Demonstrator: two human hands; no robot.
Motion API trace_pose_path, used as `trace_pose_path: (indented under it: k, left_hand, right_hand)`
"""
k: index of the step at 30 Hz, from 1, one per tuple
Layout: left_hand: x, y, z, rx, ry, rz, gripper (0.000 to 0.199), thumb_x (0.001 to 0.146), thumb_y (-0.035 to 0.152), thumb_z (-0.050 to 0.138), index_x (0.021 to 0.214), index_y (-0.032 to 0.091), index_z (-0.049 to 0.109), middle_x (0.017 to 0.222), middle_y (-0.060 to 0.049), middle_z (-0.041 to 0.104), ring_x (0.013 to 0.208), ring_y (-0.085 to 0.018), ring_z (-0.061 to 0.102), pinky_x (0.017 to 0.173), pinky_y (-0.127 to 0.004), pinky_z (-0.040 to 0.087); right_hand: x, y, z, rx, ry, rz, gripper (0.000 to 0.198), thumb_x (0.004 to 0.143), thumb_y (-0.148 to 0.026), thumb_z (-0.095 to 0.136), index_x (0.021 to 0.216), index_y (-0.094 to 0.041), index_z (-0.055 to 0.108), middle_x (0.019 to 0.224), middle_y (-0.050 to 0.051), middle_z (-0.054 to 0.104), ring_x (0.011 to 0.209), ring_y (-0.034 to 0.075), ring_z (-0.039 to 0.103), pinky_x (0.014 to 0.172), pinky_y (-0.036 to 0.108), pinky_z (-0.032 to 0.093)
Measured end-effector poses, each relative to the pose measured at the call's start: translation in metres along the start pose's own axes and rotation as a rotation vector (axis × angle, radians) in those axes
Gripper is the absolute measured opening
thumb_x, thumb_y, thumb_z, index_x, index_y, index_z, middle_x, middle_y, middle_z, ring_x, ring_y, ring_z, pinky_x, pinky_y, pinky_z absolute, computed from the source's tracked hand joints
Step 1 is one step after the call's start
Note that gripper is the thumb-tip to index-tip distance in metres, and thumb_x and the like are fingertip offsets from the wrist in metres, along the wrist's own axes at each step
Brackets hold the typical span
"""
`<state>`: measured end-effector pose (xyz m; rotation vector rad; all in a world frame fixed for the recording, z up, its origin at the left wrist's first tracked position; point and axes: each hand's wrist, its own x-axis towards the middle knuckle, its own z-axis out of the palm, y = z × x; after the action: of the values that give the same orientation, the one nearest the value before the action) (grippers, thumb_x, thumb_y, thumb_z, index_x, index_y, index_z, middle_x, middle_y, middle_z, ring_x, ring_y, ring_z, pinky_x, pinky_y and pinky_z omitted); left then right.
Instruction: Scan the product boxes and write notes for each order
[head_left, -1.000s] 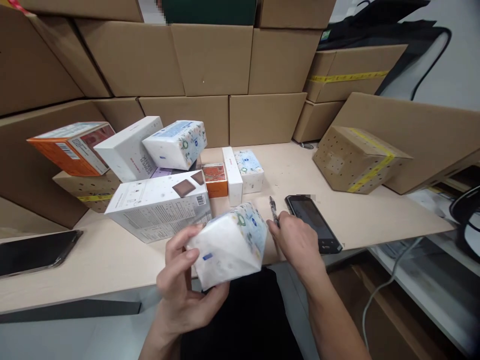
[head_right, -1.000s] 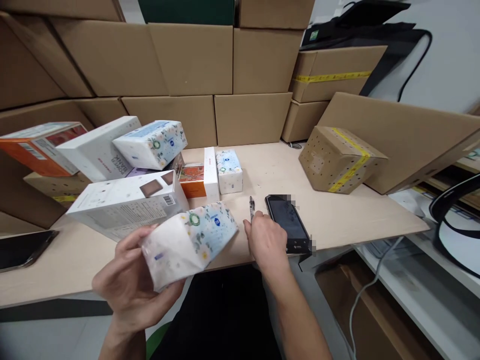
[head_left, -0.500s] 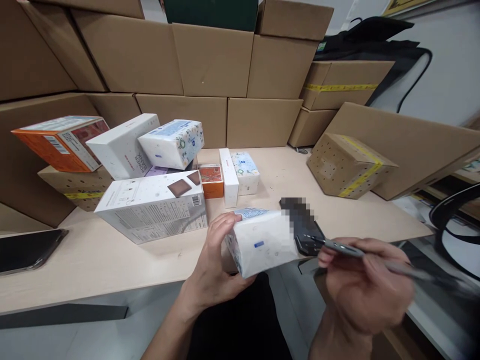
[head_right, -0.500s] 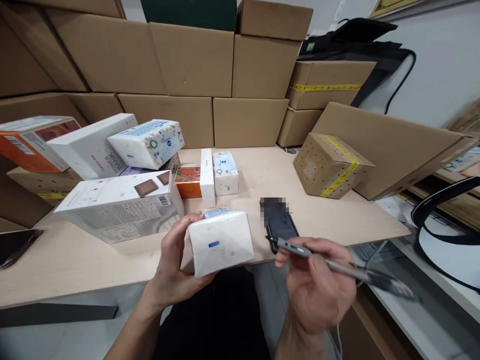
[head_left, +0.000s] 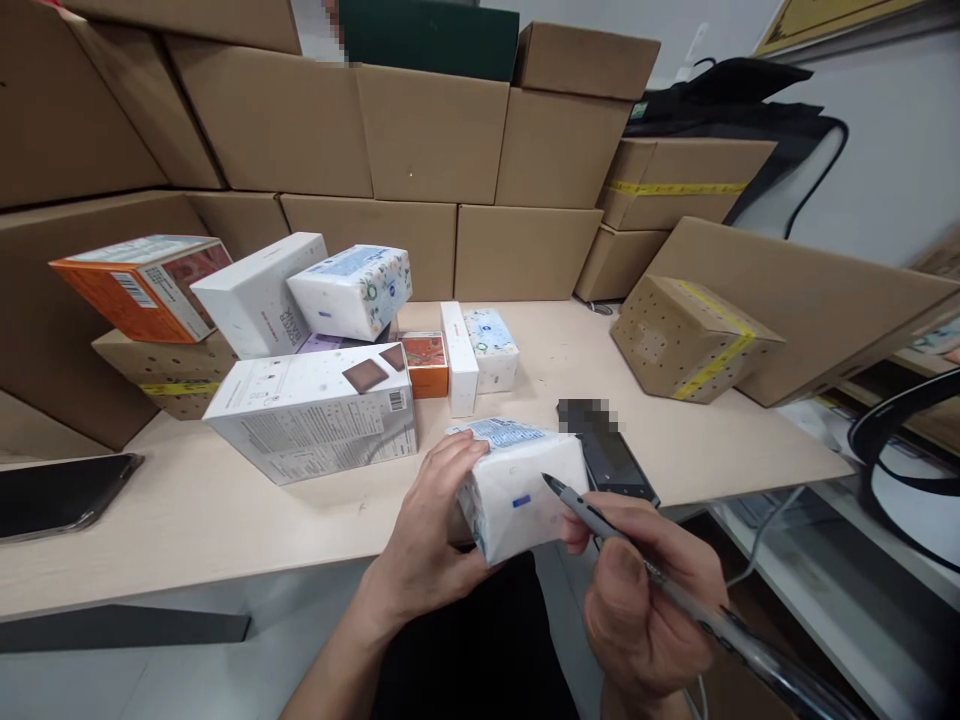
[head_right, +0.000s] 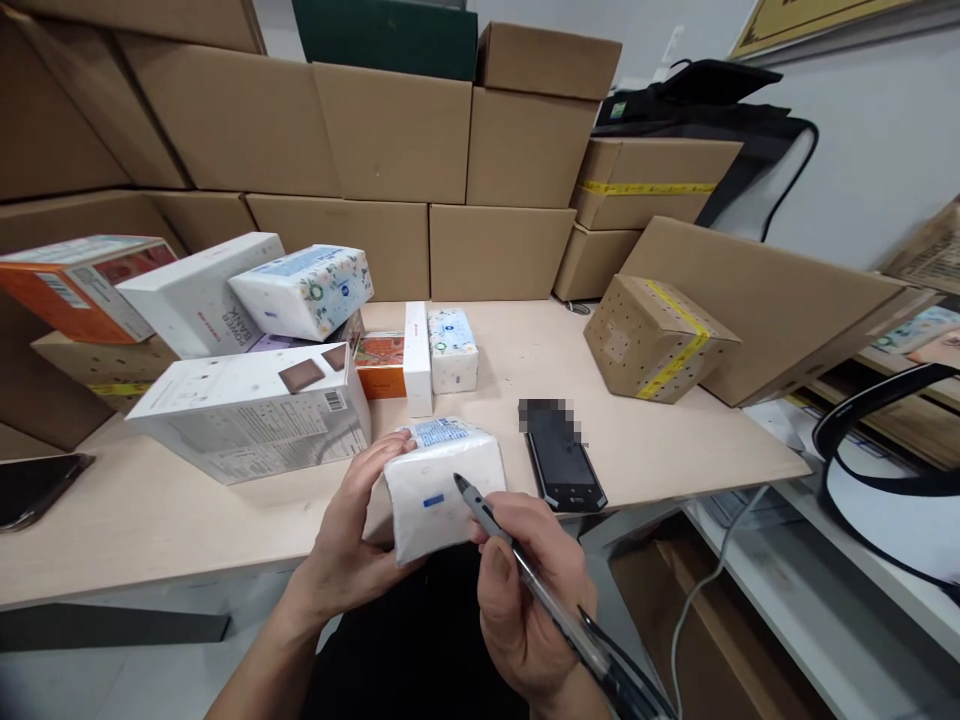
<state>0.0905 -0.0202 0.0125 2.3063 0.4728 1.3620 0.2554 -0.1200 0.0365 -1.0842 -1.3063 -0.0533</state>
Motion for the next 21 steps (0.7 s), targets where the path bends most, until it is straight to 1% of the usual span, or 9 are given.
trace_pose_path:
  k: [4,7,9,13,18,21]
  left_hand:
    - [0.0,0.0003,-0.0009,0.007,-0.002,0.005,0.087,0.073,0.018,0.075,0.149,0.022,0.032,0.14,-0.016,0.052,0.137,-0.033,0.046,0.115,-0.054,0.039]
    - [-0.0006,-0.0008,-0.0006,0.005,-0.004,0.013,0.088,0.073,0.018,0.075,0.15,0.022,0.032,0.14,-0.017,0.052,0.137,-0.033,0.046,0.115,-0.055,0.039]
    - [-0.0008,-0.0013,-0.0001,0.002,-0.003,0.016,0.087,0.073,0.019,0.076,0.149,0.021,0.033,0.14,-0.017,0.052,0.137,-0.033,0.046,0.115,-0.054,0.039]
    - [-0.0003,-0.0007,0.0002,-0.004,-0.002,0.015,0.086,0.074,0.019,0.076,0.149,0.021,0.033,0.139,-0.016,0.053,0.137,-0.032,0.046,0.116,-0.053,0.039]
    - [-0.0014,-0.0009,-0.0001,-0.002,0.002,0.011,0.086,0.075,0.019,0.076,0.149,0.021,0.033,0.14,-0.016,0.052,0.138,-0.032,0.045,0.117,-0.053,0.038]
    - [-0.0028,-0.0018,-0.0001,-0.01,0.003,0.007,0.086,0.075,0.019,0.076,0.149,0.022,0.033,0.14,-0.016,0.052,0.138,-0.032,0.045,0.117,-0.054,0.037]
  right_hand:
    - [0.0018,-0.0036,0.0016,-0.044,-0.006,0.014,0.014,0.095,-0.021,0.051,0.107,-0.022,0.058,0.082,0.003,0.064,0.072,0.016,0.062,0.063,0.032,0.054]
    - [0.0004,-0.0035,0.0029,-0.099,-0.018,0.029,0.013,0.095,-0.022,0.051,0.107,-0.023,0.058,0.085,0.003,0.065,0.075,0.017,0.064,0.064,0.033,0.055]
    - [-0.0015,-0.002,0.0031,-0.111,-0.001,0.013,0.016,0.095,-0.023,0.052,0.11,-0.022,0.057,0.089,0.004,0.065,0.077,0.017,0.065,0.066,0.034,0.055]
    - [-0.0034,-0.0002,0.003,-0.094,0.043,-0.024,0.019,0.094,-0.021,0.055,0.113,-0.021,0.057,0.09,0.003,0.066,0.076,0.016,0.065,0.066,0.033,0.056]
    - [-0.0025,0.0002,0.0058,-0.075,0.029,0.016,0.013,0.094,-0.02,0.054,0.106,-0.02,0.06,0.09,0.004,0.067,0.079,0.017,0.066,0.068,0.033,0.056]
    - [-0.0045,0.0022,0.0064,-0.053,0.044,0.005,0.016,0.094,-0.023,0.056,0.109,-0.021,0.06,0.093,0.004,0.067,0.081,0.017,0.067,0.07,0.035,0.057]
